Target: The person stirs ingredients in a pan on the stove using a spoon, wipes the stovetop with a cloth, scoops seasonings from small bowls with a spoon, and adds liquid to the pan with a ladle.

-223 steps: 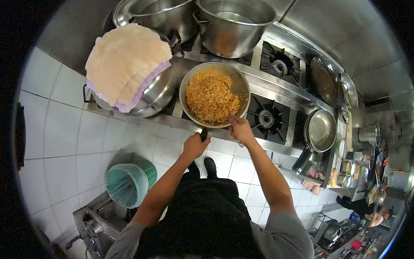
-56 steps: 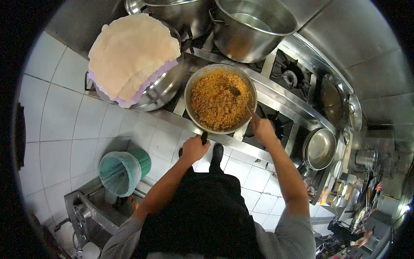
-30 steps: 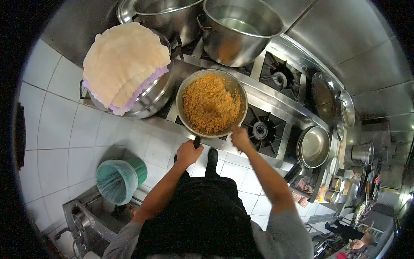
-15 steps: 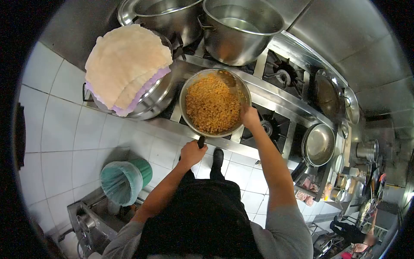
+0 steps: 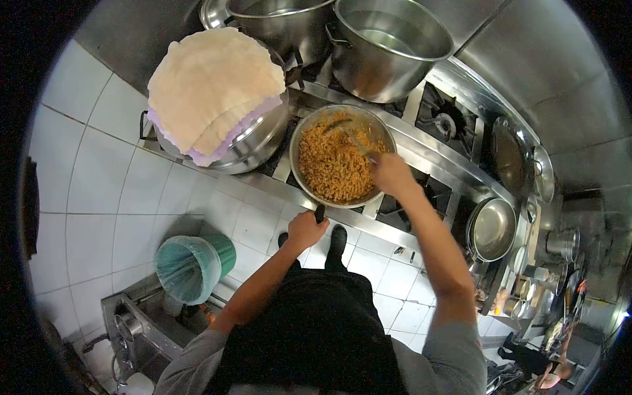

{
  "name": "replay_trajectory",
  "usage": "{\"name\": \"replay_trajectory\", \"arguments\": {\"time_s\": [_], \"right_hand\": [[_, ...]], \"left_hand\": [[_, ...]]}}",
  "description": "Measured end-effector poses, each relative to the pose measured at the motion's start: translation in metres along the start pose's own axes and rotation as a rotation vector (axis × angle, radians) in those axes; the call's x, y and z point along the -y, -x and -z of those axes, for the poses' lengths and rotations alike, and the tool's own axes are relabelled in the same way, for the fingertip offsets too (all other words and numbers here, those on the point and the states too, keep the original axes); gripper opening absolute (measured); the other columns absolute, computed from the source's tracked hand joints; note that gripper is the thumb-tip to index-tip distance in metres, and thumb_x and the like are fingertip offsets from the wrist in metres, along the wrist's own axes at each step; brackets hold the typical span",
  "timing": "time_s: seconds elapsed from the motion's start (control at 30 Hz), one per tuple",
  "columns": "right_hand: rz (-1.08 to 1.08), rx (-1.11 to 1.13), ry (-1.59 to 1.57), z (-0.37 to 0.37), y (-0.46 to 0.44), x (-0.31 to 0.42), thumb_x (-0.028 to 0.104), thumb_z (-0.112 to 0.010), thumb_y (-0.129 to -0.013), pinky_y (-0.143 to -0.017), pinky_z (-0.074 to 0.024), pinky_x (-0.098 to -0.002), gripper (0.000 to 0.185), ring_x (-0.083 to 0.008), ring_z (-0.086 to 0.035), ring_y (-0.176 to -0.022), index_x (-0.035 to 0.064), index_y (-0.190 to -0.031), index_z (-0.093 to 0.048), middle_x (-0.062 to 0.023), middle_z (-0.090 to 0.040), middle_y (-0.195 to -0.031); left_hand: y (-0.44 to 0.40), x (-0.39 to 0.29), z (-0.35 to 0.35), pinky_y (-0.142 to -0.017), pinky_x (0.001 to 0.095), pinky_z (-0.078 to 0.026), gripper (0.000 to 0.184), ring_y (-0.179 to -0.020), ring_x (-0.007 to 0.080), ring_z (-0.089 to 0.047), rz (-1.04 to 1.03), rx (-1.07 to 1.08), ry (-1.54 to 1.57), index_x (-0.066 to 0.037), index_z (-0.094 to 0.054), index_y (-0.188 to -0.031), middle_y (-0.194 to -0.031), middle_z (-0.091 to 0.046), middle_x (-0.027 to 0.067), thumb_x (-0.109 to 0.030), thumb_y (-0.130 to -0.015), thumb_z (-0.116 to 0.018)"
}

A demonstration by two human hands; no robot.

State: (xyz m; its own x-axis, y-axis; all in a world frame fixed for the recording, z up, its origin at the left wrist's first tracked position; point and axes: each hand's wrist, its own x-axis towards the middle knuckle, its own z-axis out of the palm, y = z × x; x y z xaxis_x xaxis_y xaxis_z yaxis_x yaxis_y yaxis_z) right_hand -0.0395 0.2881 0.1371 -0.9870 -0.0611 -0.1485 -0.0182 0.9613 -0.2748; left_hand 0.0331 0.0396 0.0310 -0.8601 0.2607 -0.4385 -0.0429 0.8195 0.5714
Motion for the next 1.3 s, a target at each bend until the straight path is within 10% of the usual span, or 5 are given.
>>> {"name": "replay_trajectory", "arguments": {"time_s": [0.2, 0.6, 0.83, 1.1, 1.3], "right_hand": [[0.136, 0.087, 0.131, -0.093, 0.001, 0.012, 0.017, -0.052, -0.085, -0.063, -0.0538, -0.0476, 0.039, -0.0369, -0.066, -0.076, 0.0092, -0.123, -0.056, -0.0217, -0.065, -0.079], [0.172, 0.033, 0.059, -0.033, 0.044, -0.009, 0.008, -0.053, -0.08, -0.069, -0.0534, -0.045, 0.041, -0.0356, -0.065, -0.079, 0.0053, -0.121, -0.058, -0.0204, -0.063, -0.088], [0.142, 0.233, 0.224, -0.076, 0.08, -0.035, 0.008, -0.054, -0.081, -0.063, -0.0564, -0.0423, 0.062, -0.0322, -0.067, -0.079, 0.0241, -0.14, -0.042, -0.0163, -0.058, -0.112], [0.165, 0.062, 0.117, 0.015, 0.079, -0.054, 0.009, -0.057, -0.082, -0.064, -0.0545, -0.0421, 0.047, -0.034, -0.064, -0.075, 0.0115, -0.129, -0.054, -0.0156, -0.062, -0.088], [0.174, 0.025, -0.144, -0.057, 0.063, -0.024, 0.009, -0.052, -0.086, -0.07, -0.0524, -0.0464, 0.039, -0.0383, -0.063, -0.079, 0.0092, -0.125, -0.057, -0.02, -0.062, -0.088]], "left_hand": [[-0.001, 0.004, -0.01, -0.072, 0.0489, -0.053, 0.047, -0.079, 0.0408, -0.066, 0.0, -0.084, -0.025, 0.004, -0.065, -0.083, -0.078, -0.066, 0.0252, -0.043, -0.08, -0.059], [0.002, -0.003, -0.005, -0.07, 0.0482, -0.054, 0.048, -0.077, 0.0405, -0.066, 0.023, -0.094, -0.003, 0.005, -0.066, -0.08, -0.078, -0.066, 0.0251, -0.043, -0.08, -0.061], [0.002, -0.001, -0.002, -0.07, 0.0468, -0.054, 0.049, -0.077, 0.0398, -0.066, 0.044, -0.061, -0.005, 0.005, -0.066, -0.081, -0.079, -0.066, 0.0249, -0.044, -0.081, -0.061], [0.002, -0.005, 0.003, -0.077, 0.048, -0.052, 0.051, -0.084, 0.0399, -0.065, 0.072, -0.018, -0.024, 0.005, -0.066, -0.086, -0.085, -0.066, 0.0261, -0.045, -0.081, -0.061], [0.0, -0.002, 0.004, -0.076, 0.0472, -0.052, 0.047, -0.084, 0.0398, -0.065, 0.082, -0.035, -0.028, 0.003, -0.067, -0.085, -0.084, -0.066, 0.0245, -0.044, -0.079, -0.06]]}}
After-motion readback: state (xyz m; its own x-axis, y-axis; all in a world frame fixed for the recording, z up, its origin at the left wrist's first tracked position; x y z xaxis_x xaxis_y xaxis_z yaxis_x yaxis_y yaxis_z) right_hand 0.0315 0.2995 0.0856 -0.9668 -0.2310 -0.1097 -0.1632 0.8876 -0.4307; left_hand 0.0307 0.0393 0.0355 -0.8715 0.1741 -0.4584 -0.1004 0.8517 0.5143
